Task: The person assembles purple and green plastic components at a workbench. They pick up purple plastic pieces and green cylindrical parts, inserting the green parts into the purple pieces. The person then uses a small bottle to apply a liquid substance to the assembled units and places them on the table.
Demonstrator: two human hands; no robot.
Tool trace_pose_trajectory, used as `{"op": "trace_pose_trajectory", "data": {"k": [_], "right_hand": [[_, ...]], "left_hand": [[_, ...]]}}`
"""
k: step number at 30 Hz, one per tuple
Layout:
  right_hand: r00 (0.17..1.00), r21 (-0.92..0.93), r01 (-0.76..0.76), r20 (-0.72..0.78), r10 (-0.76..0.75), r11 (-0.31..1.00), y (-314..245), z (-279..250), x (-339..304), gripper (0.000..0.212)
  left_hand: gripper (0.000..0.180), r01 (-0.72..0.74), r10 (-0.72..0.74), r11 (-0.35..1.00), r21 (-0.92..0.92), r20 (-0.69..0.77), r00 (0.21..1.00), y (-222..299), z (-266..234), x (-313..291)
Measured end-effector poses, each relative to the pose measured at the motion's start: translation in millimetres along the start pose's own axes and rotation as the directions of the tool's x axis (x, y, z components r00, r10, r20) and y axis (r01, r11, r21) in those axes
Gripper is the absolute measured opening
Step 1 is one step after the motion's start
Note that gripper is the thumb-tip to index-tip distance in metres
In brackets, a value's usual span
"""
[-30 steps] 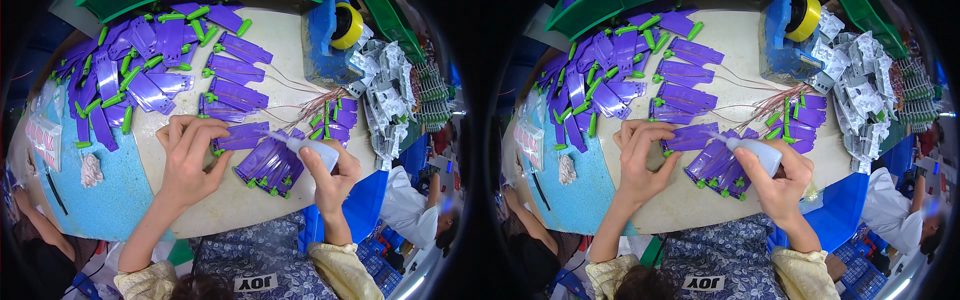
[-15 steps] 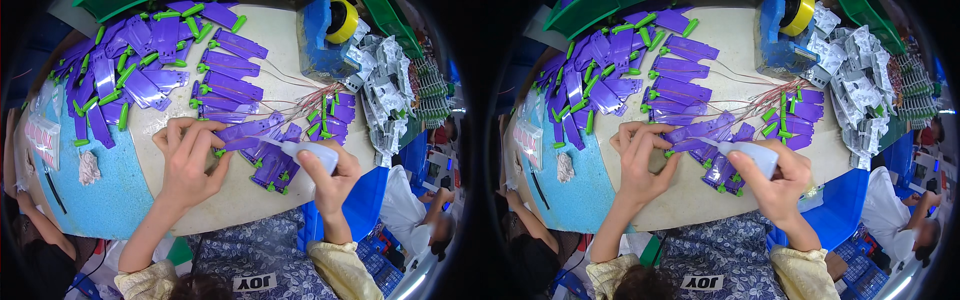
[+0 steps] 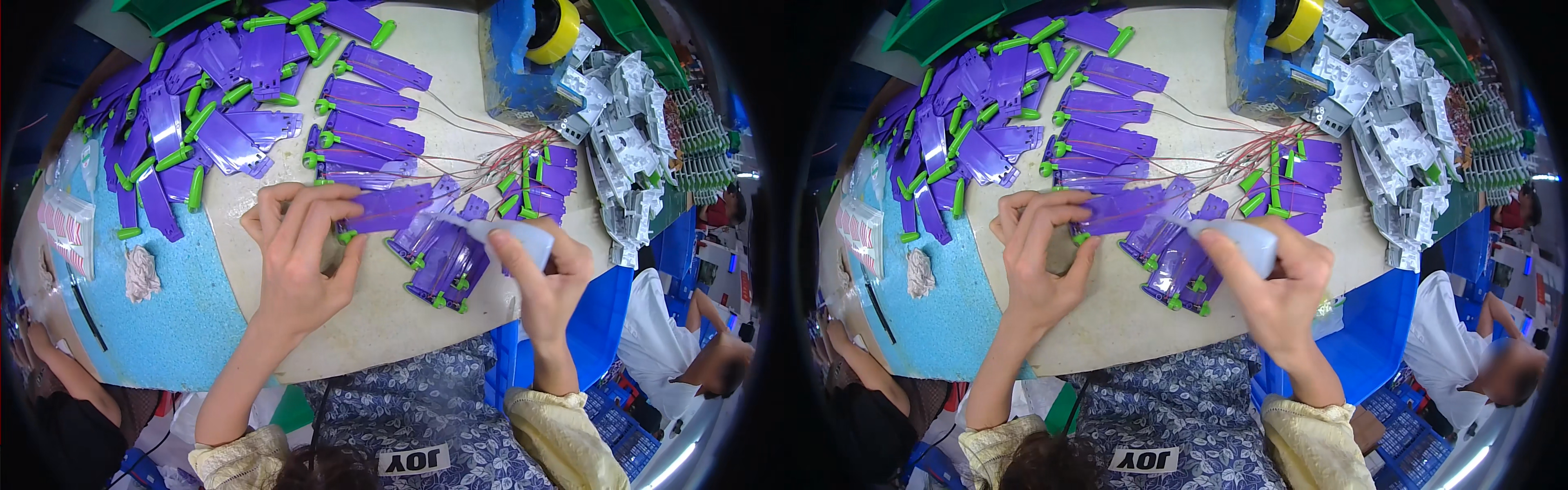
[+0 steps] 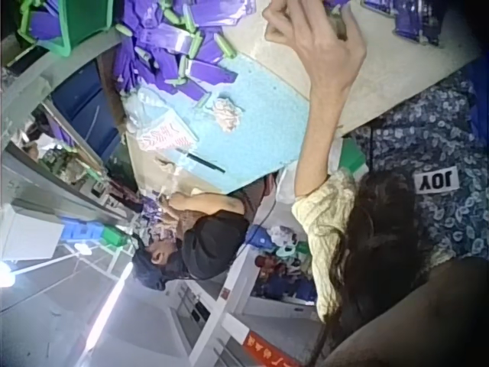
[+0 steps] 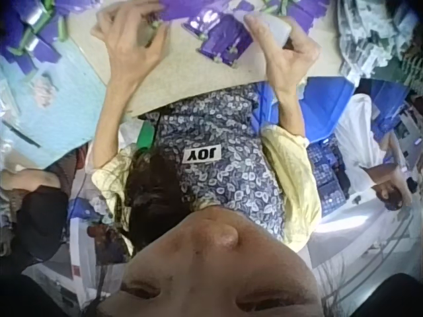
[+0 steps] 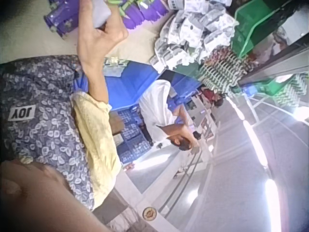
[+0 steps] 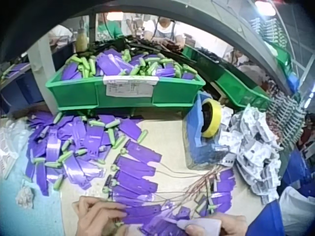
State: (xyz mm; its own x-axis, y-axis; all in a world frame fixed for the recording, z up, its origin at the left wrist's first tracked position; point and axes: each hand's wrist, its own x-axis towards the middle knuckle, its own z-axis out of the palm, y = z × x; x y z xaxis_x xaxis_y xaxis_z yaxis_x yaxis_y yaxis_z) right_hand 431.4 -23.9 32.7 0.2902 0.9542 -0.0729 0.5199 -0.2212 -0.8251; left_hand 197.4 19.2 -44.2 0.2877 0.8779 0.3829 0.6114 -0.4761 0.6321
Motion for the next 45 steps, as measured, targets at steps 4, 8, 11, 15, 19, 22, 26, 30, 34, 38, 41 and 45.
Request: {"op": "trace_pose_trajectory", "data": {"k": [4, 8, 11, 15, 19, 22, 26, 30, 34, 38, 41, 45], "right_hand": [[0.988, 0.385, -0.074, -0.096, 0.120, 0.920, 0.0, -12.2, 0.4, 0.016], [0.997, 0.385, -0.054, -0.037, 0.074, 0.921, 4.5, -17.6, -8.2, 0.016], [0.999, 0.248, 0.035, -0.008, -0.034, 0.968, 8.8, -6.7, -8.0, 0.015], [0.977, 0.049, 0.210, 0.017, -0.211, 0.977, 8.9, 16.6, 0.0, 0.015], [0.980, 0.000, 0.197, -0.019, -0.197, 0.980, 10.8, 8.8, -1.0, 0.016], [0.978, -0.022, 0.207, 0.031, -0.206, 0.978, 5.7, 2.4, -6.1, 0.015], [0.999, 0.005, 0.047, 0.020, -0.047, 0.999, 5.1, -6.1, -9.5, 0.015], [0.997, 0.123, 0.056, -0.060, -0.048, 0.991, 6.4, -17.0, -9.7, 0.014], [0.992, 0.097, 0.122, 0.009, -0.124, 0.988, 2.1, -11.1, -13.0, 0.014], [0.972, 0.005, 0.233, 0.041, -0.233, 0.972, 2.3, 4.4, -6.9, 0.016], [0.972, -0.086, 0.235, 0.043, -0.232, 0.968, 2.7, 11.7, -1.4, 0.016], [0.981, -0.003, 0.192, 0.029, -0.192, 0.981, 1.8, -2.5, -6.9, 0.016]], "left_hand": [[0.043, -0.165, 0.153, 0.980, 0.108, 0.111, 0.982, 27.7, -0.6, -21.9], [0.036, -0.025, 0.014, 0.966, 0.258, 0.044, 0.999, 25.6, 5.7, -11.8], [0.035, -0.026, 0.021, 0.996, 0.080, 0.061, 0.998, 12.7, 3.9, -6.6], [0.039, 0.020, -0.016, 0.997, -0.070, 0.066, 0.998, 12.4, 2.3, -6.4], [0.038, 0.028, -0.023, 0.993, -0.111, 0.052, 0.998, 7.9, 4.9, -8.7], [0.038, 0.041, -0.033, 0.992, -0.118, 0.069, 0.997, 9.8, 4.2, -8.3], [0.036, -0.105, 0.105, 0.994, -0.005, 0.099, 0.990, 12.0, -4.5, -5.7], [0.042, -0.155, 0.141, 0.985, 0.078, 0.159, 0.977, 39.0, 1.6, -31.5], [0.031, -0.030, 0.022, 0.984, 0.174, 0.048, 0.999, 24.2, 8.0, -22.9], [0.033, 0.005, -0.008, 0.998, 0.065, 0.054, 0.999, 24.9, 6.0, -17.2], [0.034, 0.033, -0.035, 0.999, 0.034, 0.048, 0.998, 23.6, 5.6, -19.4], [0.034, 0.056, -0.056, 0.998, -0.007, 0.035, 0.998, 21.2, 6.9, -19.6]]}}
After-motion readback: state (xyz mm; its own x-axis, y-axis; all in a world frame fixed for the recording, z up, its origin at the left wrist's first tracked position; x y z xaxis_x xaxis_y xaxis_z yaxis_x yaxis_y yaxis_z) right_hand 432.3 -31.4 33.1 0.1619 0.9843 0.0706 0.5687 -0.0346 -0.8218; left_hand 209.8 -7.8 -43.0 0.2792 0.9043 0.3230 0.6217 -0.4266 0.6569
